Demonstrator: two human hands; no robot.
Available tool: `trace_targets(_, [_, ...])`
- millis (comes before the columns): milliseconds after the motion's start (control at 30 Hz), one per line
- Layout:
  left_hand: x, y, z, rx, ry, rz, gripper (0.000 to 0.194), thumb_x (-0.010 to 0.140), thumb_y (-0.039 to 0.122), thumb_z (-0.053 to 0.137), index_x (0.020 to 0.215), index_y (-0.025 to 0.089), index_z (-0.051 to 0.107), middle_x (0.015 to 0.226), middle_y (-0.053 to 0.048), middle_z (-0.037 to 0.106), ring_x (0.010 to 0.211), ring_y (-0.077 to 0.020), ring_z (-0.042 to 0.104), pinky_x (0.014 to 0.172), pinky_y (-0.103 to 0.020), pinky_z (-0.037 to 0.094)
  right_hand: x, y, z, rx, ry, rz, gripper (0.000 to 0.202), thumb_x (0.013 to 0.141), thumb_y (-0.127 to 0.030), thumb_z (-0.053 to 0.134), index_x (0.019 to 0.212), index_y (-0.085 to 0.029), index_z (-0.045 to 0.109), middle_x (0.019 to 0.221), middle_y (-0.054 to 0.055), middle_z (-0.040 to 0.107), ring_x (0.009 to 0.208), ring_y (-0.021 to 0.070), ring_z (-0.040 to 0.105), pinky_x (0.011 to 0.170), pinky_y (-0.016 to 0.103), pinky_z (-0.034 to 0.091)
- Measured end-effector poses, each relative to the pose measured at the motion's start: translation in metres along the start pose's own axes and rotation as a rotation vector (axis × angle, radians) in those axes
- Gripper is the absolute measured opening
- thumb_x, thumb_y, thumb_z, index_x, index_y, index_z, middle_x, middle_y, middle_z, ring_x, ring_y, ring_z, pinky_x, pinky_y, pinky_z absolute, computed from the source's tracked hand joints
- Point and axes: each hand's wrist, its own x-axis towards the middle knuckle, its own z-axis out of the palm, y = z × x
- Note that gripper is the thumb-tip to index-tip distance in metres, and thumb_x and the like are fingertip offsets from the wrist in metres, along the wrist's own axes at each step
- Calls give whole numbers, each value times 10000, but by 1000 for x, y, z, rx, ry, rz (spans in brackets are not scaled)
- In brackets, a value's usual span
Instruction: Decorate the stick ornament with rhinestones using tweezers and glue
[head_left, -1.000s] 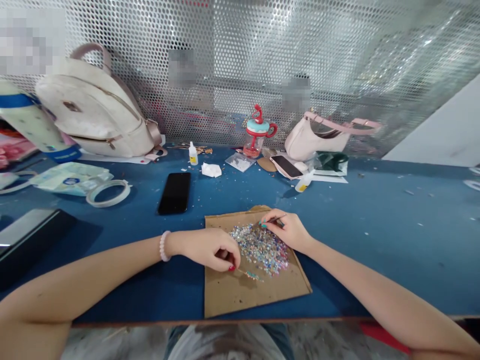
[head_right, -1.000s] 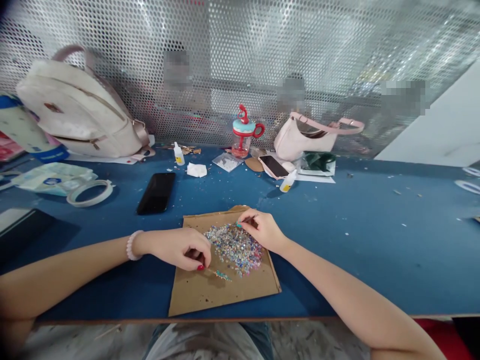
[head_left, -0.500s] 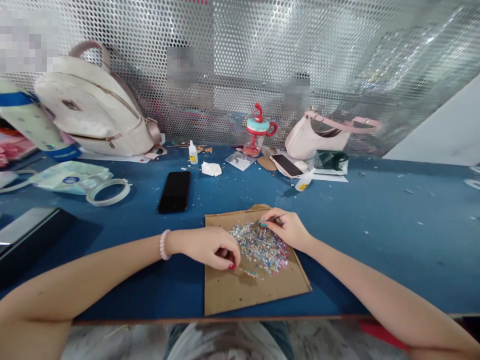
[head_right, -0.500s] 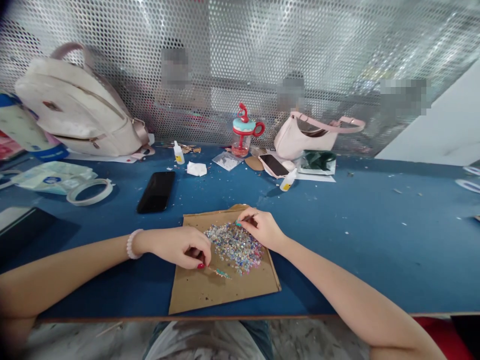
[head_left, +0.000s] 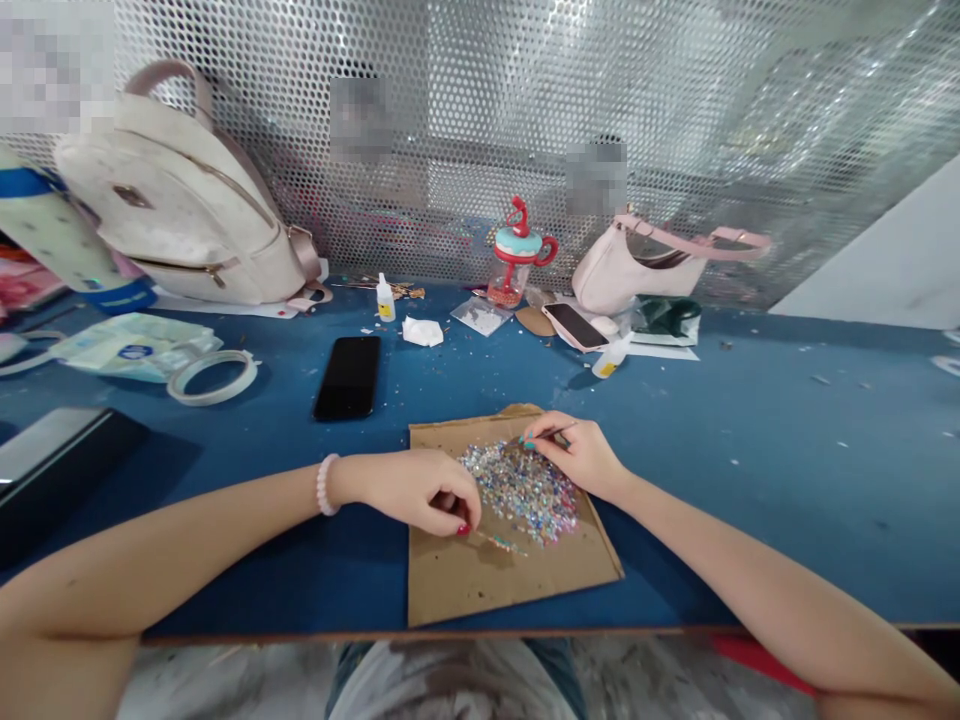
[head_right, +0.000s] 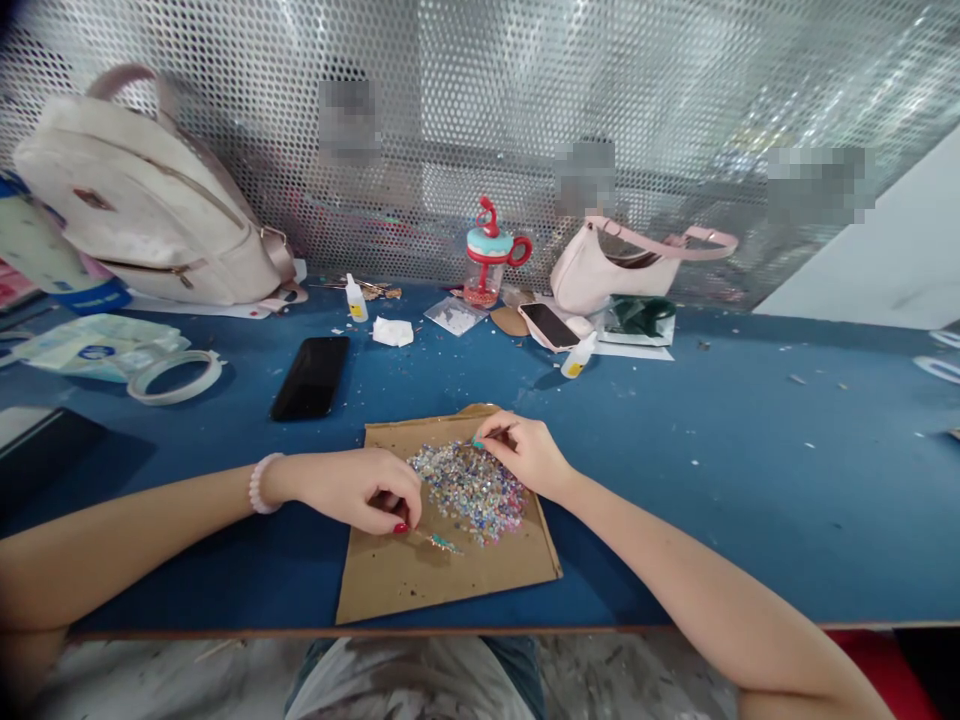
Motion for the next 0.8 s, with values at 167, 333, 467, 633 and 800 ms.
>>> trace_targets(167, [0,-1,0,0,1,0,148,822,139,559,915,187,664,802,-4,645,610,-76,551,582,-154,423,0,1,1,0,1,-3,98,842,-217,564,811,-208,656,849,41,723,780,181,689,708,306,542])
trace_targets(333, [1,0,0,2,0,-7,142,820,138,562,913,184,659,806,0,646,619,-72,549,598,-150,422,0,2,2,-4,4,10,89,846,-223,570,829,-205,657,847,38,718,758,174,683,686,293,540])
trace_targets(467, [1,1,-1,3,-7,-14,134,829,141,556,905,183,657,795,2,639,617,-70,545,590,-146,416,0,3,3,-6,2,10,98,845,-219,560,823,-207,655,843,34,716,744,173,680,667,283,532])
trace_targets(633, [1,2,0,9,-5,-19,133,833,142,557,911,186,655,799,3,638,620,-70,545,593,-145,414,0,4,4,-5,3,3,99,848,-214,553,828,-211,649,852,35,715,746,176,679,662,285,525])
trace_targets(800, [1,1,0,14,-5,-19,132,836,147,558,915,189,655,799,5,636,621,-69,544,593,-147,413,0,3,4,0,5,-4,99,846,-207,549,829,-211,647,854,35,714,751,175,678,661,284,519])
